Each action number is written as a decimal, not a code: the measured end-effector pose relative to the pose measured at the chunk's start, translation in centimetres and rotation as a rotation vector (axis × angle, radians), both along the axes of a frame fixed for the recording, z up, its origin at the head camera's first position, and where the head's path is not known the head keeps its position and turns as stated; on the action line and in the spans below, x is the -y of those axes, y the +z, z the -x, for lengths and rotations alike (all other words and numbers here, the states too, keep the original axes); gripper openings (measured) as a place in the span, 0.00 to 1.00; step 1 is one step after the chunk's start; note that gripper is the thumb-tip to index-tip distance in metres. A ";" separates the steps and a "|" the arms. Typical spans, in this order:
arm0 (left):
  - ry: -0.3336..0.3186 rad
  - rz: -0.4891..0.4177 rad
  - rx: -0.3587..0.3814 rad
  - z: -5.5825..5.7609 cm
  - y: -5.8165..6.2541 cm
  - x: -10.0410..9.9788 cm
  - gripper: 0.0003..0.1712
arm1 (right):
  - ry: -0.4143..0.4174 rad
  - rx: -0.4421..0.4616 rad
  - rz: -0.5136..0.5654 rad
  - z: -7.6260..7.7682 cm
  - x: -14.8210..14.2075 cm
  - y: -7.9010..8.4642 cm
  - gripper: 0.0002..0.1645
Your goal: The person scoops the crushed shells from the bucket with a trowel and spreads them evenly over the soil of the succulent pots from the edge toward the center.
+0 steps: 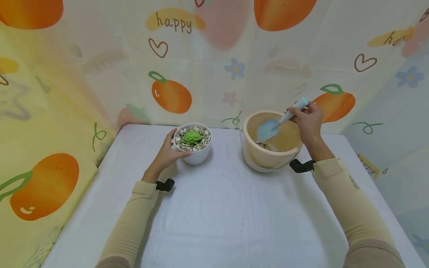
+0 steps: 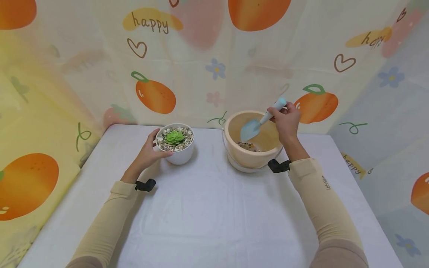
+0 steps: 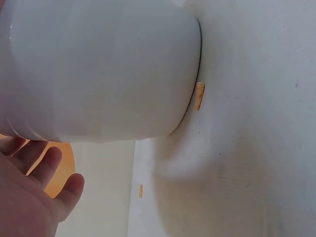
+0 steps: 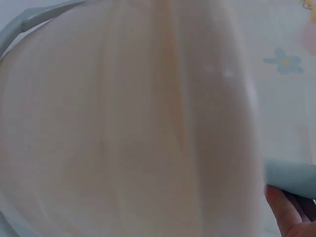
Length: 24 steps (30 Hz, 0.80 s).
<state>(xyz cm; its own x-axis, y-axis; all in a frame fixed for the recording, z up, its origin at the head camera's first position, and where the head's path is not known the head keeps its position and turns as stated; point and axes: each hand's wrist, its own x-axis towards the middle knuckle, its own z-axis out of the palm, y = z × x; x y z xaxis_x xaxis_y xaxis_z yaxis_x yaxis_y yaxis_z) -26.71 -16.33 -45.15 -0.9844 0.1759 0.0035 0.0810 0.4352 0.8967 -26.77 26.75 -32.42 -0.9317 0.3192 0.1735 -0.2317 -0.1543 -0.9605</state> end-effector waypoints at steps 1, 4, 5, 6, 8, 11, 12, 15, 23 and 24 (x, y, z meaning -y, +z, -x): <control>0.001 -0.001 -0.005 0.0 0.0 0.0 0.68 | 0.001 0.008 -0.008 0.1 0.0 -0.1 0.08; -0.001 -0.007 -0.017 0.0 0.0 0.0 0.67 | 0.011 0.037 -0.040 0.4 0.3 -0.6 0.09; 0.001 -0.008 -0.017 0.0 0.0 0.0 0.67 | 0.017 0.049 -0.057 0.5 0.4 -0.7 0.09; 0.001 -0.010 -0.017 0.0 0.0 0.0 0.67 | 0.028 0.059 -0.068 0.6 0.5 -0.9 0.10; 0.002 -0.016 -0.012 0.0 0.0 0.0 0.67 | 0.047 0.079 -0.096 0.7 0.7 -1.2 0.11; 0.002 -0.018 -0.002 -0.1 0.0 0.1 0.67 | 0.073 0.111 -0.160 0.9 1.0 -1.7 0.11; 0.002 -0.015 -0.001 -0.1 0.0 0.2 0.67 | 0.083 0.121 -0.172 0.9 1.1 -1.8 0.11; -0.003 0.000 -0.008 -0.1 -0.1 0.2 0.67 | 0.098 0.182 -0.263 0.9 1.5 -2.3 0.09; -0.014 0.016 -0.027 -0.1 0.0 0.1 0.66 | 0.168 0.363 -0.433 1.1 1.6 -3.0 0.10; -0.013 0.017 -0.029 -0.1 0.0 0.1 0.66 | 0.168 0.367 -0.450 1.1 1.5 -2.9 0.11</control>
